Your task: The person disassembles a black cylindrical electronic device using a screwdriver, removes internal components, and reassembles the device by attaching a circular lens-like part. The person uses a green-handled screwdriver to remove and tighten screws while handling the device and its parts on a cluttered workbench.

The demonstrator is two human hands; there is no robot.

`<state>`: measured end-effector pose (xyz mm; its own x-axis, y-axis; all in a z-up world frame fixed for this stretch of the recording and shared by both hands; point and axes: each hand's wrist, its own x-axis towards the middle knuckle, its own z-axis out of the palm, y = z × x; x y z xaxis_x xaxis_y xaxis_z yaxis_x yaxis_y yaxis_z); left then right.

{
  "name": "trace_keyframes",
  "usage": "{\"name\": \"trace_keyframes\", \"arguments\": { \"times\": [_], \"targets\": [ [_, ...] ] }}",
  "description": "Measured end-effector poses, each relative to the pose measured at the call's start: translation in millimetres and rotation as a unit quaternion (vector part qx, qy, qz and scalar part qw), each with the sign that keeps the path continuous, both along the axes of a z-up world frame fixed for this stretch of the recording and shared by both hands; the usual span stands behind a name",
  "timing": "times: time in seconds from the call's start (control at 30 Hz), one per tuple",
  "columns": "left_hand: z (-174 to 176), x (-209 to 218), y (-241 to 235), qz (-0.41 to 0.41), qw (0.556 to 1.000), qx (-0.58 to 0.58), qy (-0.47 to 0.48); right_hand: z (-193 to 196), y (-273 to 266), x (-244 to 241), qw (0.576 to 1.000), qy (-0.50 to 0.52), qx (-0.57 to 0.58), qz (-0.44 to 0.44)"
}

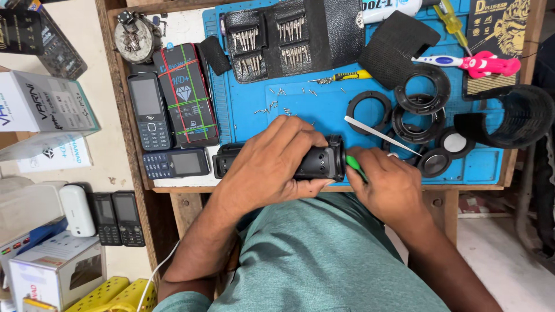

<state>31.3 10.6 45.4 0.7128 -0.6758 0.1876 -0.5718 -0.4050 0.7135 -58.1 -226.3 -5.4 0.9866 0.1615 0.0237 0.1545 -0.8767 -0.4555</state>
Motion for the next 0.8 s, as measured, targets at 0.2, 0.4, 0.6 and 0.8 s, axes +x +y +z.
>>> {"name": "trace_keyframes", "arguments": {
  "times": [0.2,0.4,0.6,0.8],
  "targets": [
    [3,0,6,-0.012,1.000,0.011,-0.004,-4,10,8,1.000,-0.024,-0.017,-0.001],
    [2,4,10,-0.024,1.000,0.006,0.003,-9,7,6,0.998,-0.061,0.002,-0.009],
    [3,3,7,-0.025,1.000,0.015,-0.009,9,-17,-2,0.992,-0.078,0.037,-0.091],
    [2,3,9,-0.033,0.999,0.003,0.004,22,-55,-14,0.983,-0.124,-0.058,-0.125]
  ]
}}
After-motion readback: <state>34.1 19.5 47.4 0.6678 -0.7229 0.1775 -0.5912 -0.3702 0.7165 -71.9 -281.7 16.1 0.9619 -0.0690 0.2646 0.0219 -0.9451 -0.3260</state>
